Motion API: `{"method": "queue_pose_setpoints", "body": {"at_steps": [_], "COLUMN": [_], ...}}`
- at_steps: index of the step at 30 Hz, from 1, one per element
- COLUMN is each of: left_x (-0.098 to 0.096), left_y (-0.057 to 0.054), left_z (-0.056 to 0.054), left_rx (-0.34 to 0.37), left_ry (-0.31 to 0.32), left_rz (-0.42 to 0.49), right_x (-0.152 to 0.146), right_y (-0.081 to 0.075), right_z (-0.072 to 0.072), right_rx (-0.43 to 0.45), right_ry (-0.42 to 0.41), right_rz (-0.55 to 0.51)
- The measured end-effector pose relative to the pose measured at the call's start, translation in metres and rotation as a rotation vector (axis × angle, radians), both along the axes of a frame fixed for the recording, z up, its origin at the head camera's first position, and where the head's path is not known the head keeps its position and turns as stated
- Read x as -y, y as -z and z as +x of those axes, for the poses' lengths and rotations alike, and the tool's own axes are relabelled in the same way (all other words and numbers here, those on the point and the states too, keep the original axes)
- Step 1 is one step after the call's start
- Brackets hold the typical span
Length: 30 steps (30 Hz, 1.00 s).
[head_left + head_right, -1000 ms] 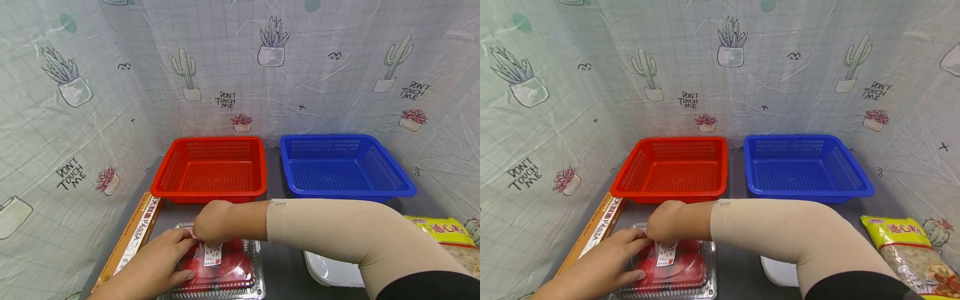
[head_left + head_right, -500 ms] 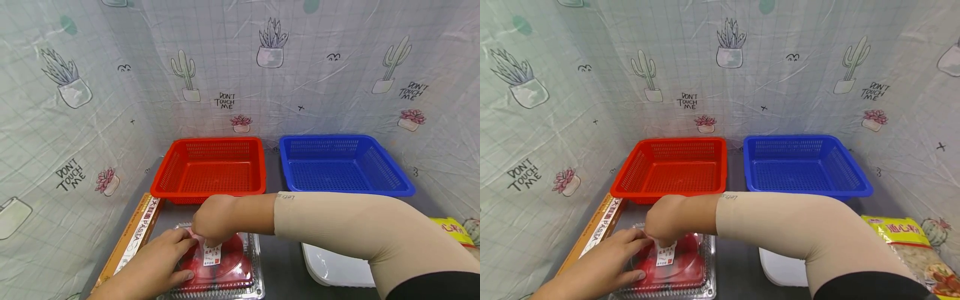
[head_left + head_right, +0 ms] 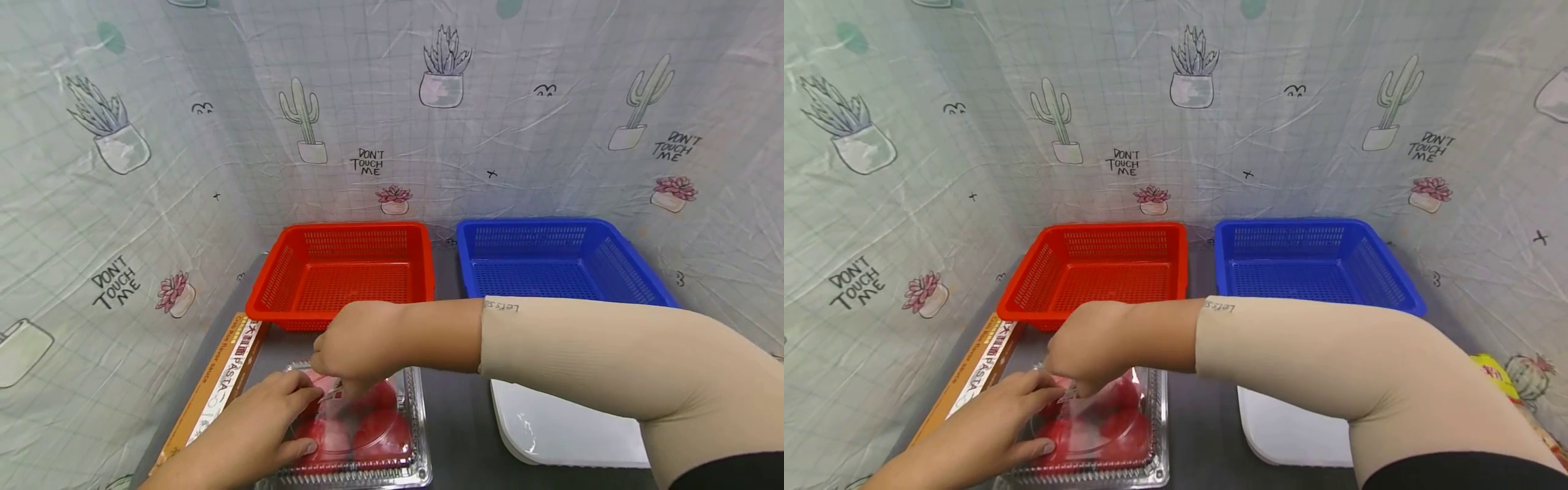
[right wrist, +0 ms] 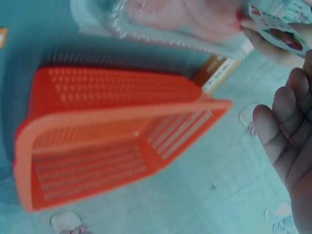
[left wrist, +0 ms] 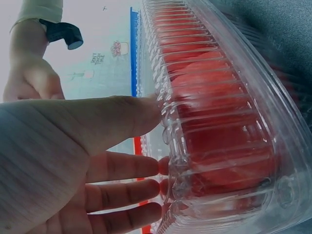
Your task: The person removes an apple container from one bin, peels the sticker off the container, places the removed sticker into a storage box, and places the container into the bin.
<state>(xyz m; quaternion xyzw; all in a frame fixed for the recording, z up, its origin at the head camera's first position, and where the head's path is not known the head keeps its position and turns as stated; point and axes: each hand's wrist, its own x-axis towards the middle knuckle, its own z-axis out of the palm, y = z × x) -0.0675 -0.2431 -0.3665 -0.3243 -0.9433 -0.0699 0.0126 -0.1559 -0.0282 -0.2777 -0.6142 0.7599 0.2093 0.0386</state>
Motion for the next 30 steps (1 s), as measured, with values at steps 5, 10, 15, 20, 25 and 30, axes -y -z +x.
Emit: {"method": "queue_pose_setpoints", "body": {"at_steps": [5,10,15,20,25,30], "left_x": [-0.001,-0.001,-0.001,-0.002,0.0,0.001], "left_y": [-0.001,-0.001,0.0,0.001,0.004,0.005], "left_z": [0.0,0.0,0.001,-0.002,-0.002,-0.004], "left_rx": [0.024,0.0,-0.021,-0.006,0.023,0.012], "left_ry": [-0.015,-0.008,-0.003,-0.004,-0.011,0.001], "left_rz": [-0.011,-0.011,-0.01,-0.013,-0.019,-0.015], "right_x": [-0.023,-0.054,-0.091,-0.132,-0.169,-0.204], "right_y": [-0.009,-0.008,-0.007,-0.007,-0.001,0.006], "right_z": [-0.003,-0.003,-0.003,-0.004,-0.003,-0.001], "right_rx": [-0.018,-0.048,-0.046,0.021,0.107,0.147], "right_ry": [0.031,0.056,0.094,0.197,0.264,0.289], "right_rz": [0.027,0.066,0.082,0.092,0.044,-0.022]}}
